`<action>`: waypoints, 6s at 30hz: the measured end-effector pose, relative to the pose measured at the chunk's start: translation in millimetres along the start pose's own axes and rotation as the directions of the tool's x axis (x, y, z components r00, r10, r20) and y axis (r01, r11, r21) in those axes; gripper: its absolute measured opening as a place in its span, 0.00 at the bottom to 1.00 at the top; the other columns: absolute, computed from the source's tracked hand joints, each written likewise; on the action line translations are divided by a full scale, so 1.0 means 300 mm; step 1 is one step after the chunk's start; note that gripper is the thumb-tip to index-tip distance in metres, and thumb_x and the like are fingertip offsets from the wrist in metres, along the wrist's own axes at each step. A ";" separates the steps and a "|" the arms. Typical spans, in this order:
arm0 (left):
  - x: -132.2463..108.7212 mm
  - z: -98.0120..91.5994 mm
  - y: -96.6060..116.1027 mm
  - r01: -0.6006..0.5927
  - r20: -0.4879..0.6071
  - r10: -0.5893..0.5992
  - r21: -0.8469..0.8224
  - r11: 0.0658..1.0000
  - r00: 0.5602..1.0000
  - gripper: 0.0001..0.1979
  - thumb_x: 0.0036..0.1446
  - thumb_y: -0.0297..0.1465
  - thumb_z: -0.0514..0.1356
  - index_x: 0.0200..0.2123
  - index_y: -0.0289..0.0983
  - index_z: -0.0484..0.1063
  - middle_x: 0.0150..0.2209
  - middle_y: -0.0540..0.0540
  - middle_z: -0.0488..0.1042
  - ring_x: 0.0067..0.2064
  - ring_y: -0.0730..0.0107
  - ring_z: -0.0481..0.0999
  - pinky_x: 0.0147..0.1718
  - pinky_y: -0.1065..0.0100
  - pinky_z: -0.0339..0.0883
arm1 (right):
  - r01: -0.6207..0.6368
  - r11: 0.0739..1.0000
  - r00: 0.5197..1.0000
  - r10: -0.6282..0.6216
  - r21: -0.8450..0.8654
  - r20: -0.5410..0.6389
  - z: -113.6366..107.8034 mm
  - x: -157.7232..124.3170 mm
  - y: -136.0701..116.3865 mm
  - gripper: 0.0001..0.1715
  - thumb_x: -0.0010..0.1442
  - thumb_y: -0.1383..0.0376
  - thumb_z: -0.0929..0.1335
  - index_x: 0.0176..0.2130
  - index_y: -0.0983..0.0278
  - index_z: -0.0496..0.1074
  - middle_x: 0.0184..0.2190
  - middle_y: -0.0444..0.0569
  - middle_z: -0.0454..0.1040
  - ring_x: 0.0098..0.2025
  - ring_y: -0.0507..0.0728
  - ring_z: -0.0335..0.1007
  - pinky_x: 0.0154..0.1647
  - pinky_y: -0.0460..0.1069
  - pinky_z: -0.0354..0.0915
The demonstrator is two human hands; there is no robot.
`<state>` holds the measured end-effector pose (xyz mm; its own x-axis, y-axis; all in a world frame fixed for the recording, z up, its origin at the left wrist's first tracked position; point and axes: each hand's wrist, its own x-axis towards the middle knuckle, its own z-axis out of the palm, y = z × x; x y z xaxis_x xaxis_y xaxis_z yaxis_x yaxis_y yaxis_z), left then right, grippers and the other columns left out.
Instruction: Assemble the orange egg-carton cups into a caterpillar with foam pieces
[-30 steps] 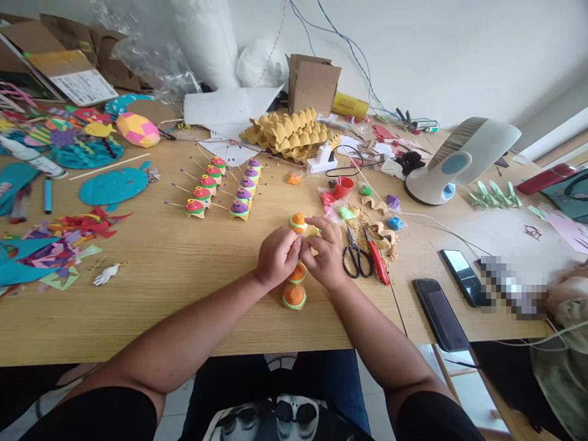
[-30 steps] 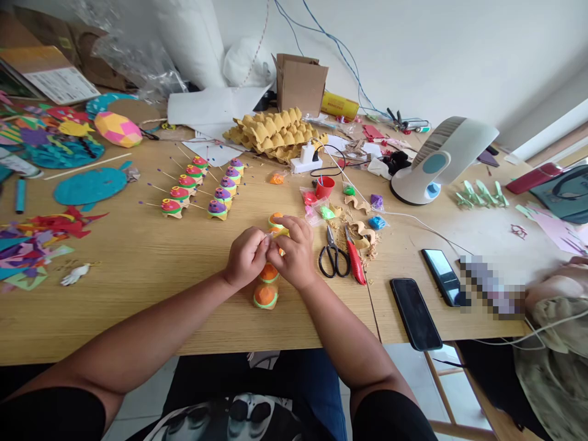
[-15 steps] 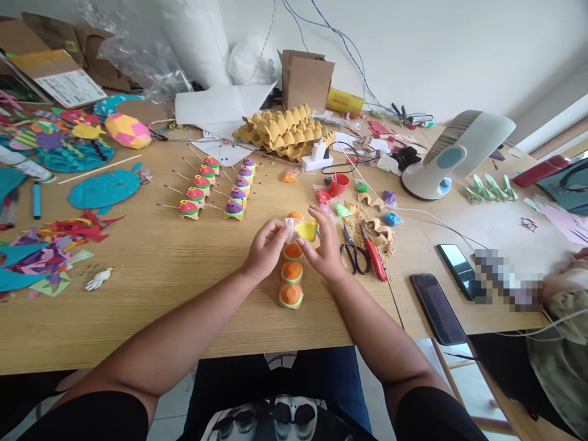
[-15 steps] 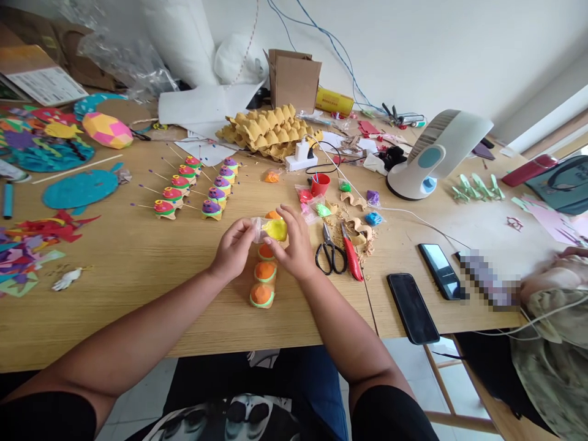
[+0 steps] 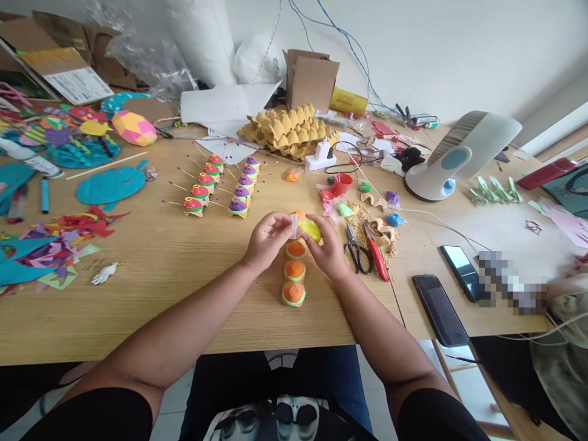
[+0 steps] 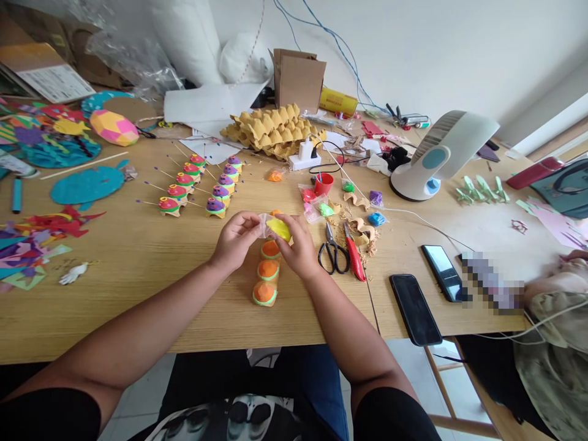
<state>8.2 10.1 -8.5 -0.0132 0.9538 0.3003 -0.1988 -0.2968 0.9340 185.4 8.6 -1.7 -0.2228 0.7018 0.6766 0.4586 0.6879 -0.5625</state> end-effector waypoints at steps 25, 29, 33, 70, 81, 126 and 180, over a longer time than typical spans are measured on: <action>-0.014 -0.015 -0.001 -0.084 0.066 0.067 0.314 0.946 0.996 0.13 0.59 0.42 0.68 0.40 0.38 0.84 0.40 0.43 0.86 0.41 0.59 0.85 0.45 0.60 0.80 | -0.426 0.532 0.831 0.549 0.732 0.085 0.031 0.003 0.016 0.22 0.55 0.52 0.77 0.43 0.58 0.69 0.35 0.41 0.70 0.33 0.49 0.67 0.38 0.46 0.71; -0.007 -0.015 -0.012 -0.014 0.018 0.010 0.211 0.977 1.000 0.19 0.56 0.44 0.70 0.46 0.38 0.84 0.46 0.41 0.85 0.44 0.57 0.85 0.48 0.58 0.81 | -0.452 0.496 0.819 0.560 0.741 0.125 0.028 0.009 0.007 0.24 0.53 0.50 0.78 0.39 0.59 0.69 0.32 0.40 0.69 0.31 0.50 0.66 0.35 0.46 0.71; 0.000 -0.014 -0.012 0.051 0.095 -0.061 0.098 0.994 0.994 0.21 0.52 0.44 0.73 0.45 0.37 0.84 0.47 0.40 0.84 0.46 0.58 0.84 0.50 0.56 0.80 | -0.467 0.488 0.816 0.559 0.738 0.146 0.026 0.009 0.008 0.25 0.52 0.49 0.78 0.38 0.59 0.69 0.30 0.40 0.70 0.29 0.49 0.66 0.31 0.46 0.69; -0.011 -0.012 0.038 -0.389 0.175 0.350 0.504 0.771 0.920 0.07 0.65 0.31 0.63 0.34 0.37 0.79 0.34 0.47 0.80 0.35 0.71 0.78 0.36 0.70 0.72 | -0.482 0.585 0.845 0.508 0.652 0.168 0.017 -0.005 -0.018 0.23 0.57 0.46 0.76 0.35 0.61 0.70 0.27 0.41 0.71 0.27 0.49 0.66 0.31 0.47 0.68; -0.019 0.002 0.006 -0.228 0.116 0.201 0.314 0.921 0.973 0.12 0.58 0.34 0.69 0.45 0.38 0.83 0.43 0.43 0.83 0.40 0.66 0.82 0.42 0.66 0.78 | -0.454 0.416 0.818 0.545 0.788 0.183 0.021 0.001 -0.003 0.21 0.55 0.49 0.77 0.39 0.59 0.71 0.30 0.40 0.69 0.27 0.48 0.63 0.29 0.46 0.65; -0.020 0.024 0.028 -0.025 0.086 0.024 0.012 1.000 0.996 0.27 0.53 0.37 0.72 0.52 0.41 0.66 0.36 0.50 0.79 0.40 0.70 0.80 0.43 0.67 0.76 | -0.383 0.735 0.920 0.356 0.559 0.163 0.001 0.010 -0.008 0.16 0.63 0.49 0.73 0.35 0.58 0.78 0.37 0.47 0.77 0.43 0.57 0.73 0.53 0.54 0.68; -0.032 -0.006 0.053 -0.188 0.057 0.183 0.462 0.867 0.981 0.33 0.75 0.47 0.38 0.44 0.43 0.83 0.49 0.45 0.80 0.57 0.59 0.73 0.64 0.55 0.61 | -0.221 0.971 0.972 0.227 0.096 -0.062 -0.015 0.008 0.008 0.11 0.68 0.59 0.69 0.43 0.59 0.81 0.36 0.49 0.83 0.37 0.56 0.77 0.42 0.53 0.70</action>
<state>3.4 -3.8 3.1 0.0062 0.8790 0.4768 0.2825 -0.4589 0.8424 189.8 11.0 0.6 -0.0585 0.8269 0.5592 0.4117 0.5304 -0.7411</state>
